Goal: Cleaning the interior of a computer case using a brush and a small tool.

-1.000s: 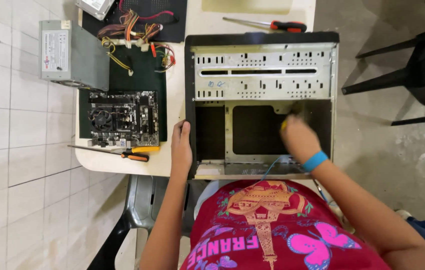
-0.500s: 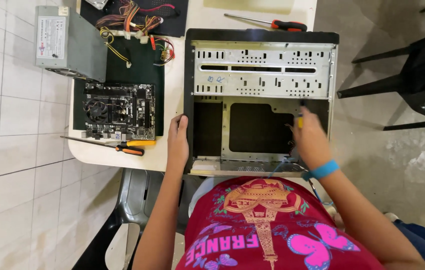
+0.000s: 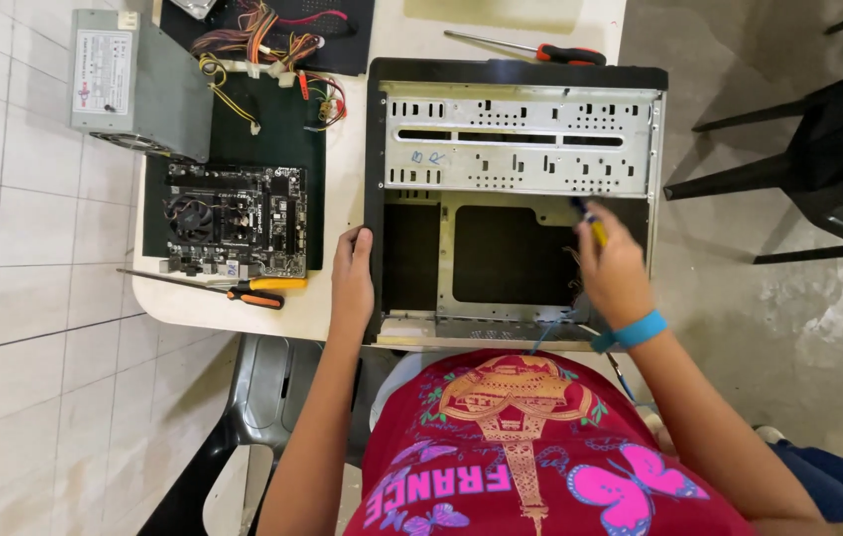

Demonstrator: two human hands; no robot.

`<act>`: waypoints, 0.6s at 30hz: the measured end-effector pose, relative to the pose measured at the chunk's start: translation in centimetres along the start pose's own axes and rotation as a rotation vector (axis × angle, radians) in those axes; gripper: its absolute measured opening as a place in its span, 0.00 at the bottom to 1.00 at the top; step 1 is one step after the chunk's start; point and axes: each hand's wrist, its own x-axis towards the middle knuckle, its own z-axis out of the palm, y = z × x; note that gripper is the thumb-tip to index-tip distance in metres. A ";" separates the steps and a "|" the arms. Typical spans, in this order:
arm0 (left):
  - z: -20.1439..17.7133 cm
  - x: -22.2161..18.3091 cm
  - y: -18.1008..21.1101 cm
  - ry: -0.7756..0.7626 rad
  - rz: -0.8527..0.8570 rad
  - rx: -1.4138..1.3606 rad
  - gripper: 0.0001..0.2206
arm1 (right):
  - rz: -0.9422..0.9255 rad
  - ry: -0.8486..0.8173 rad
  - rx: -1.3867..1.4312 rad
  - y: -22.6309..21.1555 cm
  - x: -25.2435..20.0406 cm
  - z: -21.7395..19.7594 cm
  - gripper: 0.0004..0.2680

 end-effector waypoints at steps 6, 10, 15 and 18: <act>-0.2 0.0 0.1 -0.008 -0.012 -0.024 0.31 | -0.061 -0.010 -0.167 1.4 -0.5 1.2 0.15; -0.2 -0.2 0.0 -0.010 -0.013 -0.014 0.31 | -0.099 -0.123 -0.206 2.7 -0.9 4.3 0.15; -0.1 -0.1 0.1 -0.007 -0.005 -0.017 0.31 | -0.078 -0.186 0.021 0.1 -1.0 2.1 0.14; -0.2 -0.2 0.2 -0.009 -0.009 -0.010 0.31 | -0.053 -0.113 0.031 0.7 -0.8 1.3 0.14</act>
